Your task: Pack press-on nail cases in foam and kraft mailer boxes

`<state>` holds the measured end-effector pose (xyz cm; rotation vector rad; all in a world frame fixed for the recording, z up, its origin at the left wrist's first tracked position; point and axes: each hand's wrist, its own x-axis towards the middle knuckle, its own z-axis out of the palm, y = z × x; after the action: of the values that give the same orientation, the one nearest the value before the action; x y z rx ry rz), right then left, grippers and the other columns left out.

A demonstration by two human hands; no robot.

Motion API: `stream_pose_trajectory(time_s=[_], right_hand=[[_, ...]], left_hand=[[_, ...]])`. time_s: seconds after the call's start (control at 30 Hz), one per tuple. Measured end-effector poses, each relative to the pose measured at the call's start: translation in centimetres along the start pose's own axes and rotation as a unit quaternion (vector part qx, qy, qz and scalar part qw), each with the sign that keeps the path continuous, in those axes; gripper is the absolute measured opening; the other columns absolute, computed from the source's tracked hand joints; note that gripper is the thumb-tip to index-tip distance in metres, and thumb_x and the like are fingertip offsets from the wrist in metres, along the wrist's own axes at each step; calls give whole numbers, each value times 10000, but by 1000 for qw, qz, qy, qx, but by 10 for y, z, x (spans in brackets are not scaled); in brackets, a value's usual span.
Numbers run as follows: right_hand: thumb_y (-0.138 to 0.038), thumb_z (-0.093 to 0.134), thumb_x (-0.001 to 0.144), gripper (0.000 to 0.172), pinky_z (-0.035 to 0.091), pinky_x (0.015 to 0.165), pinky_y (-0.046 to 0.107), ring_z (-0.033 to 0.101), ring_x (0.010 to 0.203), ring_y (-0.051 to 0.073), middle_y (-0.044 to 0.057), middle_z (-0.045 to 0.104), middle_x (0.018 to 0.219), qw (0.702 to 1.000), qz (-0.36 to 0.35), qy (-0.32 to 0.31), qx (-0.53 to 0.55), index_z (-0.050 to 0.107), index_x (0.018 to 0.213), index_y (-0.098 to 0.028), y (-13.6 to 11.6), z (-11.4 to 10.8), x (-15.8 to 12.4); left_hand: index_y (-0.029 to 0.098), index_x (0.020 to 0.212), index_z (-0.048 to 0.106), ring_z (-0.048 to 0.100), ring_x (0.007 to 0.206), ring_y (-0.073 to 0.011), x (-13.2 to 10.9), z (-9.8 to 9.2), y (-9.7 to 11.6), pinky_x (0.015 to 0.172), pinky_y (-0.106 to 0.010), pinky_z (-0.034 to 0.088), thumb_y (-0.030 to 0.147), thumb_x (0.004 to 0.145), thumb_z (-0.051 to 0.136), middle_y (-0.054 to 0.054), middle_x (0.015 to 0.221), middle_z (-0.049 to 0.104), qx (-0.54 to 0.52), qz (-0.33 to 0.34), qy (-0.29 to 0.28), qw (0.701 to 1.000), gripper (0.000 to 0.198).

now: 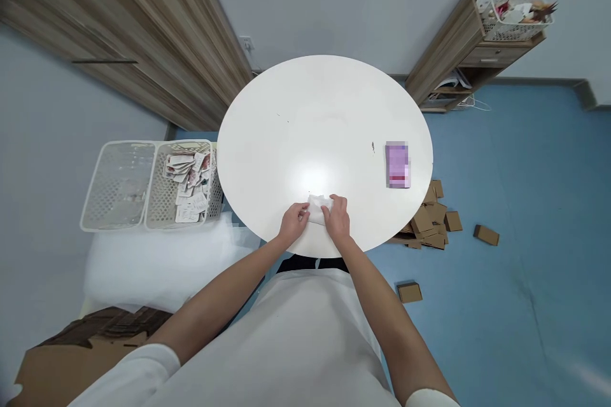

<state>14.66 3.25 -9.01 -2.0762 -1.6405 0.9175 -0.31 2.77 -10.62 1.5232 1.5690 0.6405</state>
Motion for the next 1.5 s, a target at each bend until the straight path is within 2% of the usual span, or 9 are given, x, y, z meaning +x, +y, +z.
stream_pose_trajectory(time_s=[0.2,0.37,0.53,0.67,0.9,1.1,1.23,1.37,1.5], right_hand=[[-347,413,802,343,464,642,346,518,809,190,94,350,1106,997,-50,-50,-17,422,1123,-226,11,3,-23],[-316,443,781,345,479,645,336,518,713,146,68,368,1083,995,-46,-87,11,421,1118,-250,19,1,-17],[-270,506,729,485,484,722,345,531,781,159,78,362,1133,985,-76,-139,63,353,1189,-248,23,-16,-13],[-285,528,705,575,476,774,353,552,783,159,116,342,1200,979,-39,-159,124,297,1228,-231,33,-29,-15],[-373,468,739,505,500,729,311,569,926,178,109,430,1177,956,55,-209,199,319,1201,-234,44,-33,-14],[-356,529,704,474,488,780,334,538,1010,198,85,445,1206,938,48,-223,263,405,1149,-252,34,-30,-21],[-329,506,722,454,495,784,334,538,1011,192,86,457,1211,939,47,-227,255,415,1159,-243,22,-26,-16],[-320,517,723,471,492,804,346,531,1032,197,83,470,1229,933,40,-251,255,425,1178,-244,2,-20,-2],[-338,553,709,512,467,846,380,488,1105,217,67,486,1239,925,30,-274,262,436,1202,-264,-29,-3,11]], left_hand=[[208,1097,519,574,824,-145,-11,6,7,766,-298,467,228,821,427,-41,1003,567,23,-20,10,999,292],[192,1089,534,579,815,-141,-11,5,9,793,-305,467,211,794,458,-43,972,585,3,-44,8,999,305],[173,1070,536,577,879,-157,-14,-1,12,812,-308,461,243,772,496,-65,1050,586,-7,-93,-9,996,309],[157,1052,531,573,900,-176,-19,-4,16,806,-321,457,278,750,534,-90,1092,566,11,-156,13,988,325],[168,1148,457,578,861,-153,-30,8,22,769,-300,465,272,760,523,-86,1052,564,-44,-194,46,979,407],[217,1173,450,540,945,-173,-39,21,21,732,-298,470,205,730,532,-73,1121,527,-50,-169,55,983,450],[216,1136,487,521,961,-182,-38,20,20,728,-296,468,189,701,555,-74,1136,507,-52,-166,51,983,441],[208,1160,458,504,1004,-192,-33,6,14,753,-302,462,211,702,565,-82,1154,492,-71,-177,77,979,471],[218,1196,410,475,1071,-207,-28,-22,-1,800,-325,449,214,714,555,-83,1187,482,-93,-190,111,971,503]])
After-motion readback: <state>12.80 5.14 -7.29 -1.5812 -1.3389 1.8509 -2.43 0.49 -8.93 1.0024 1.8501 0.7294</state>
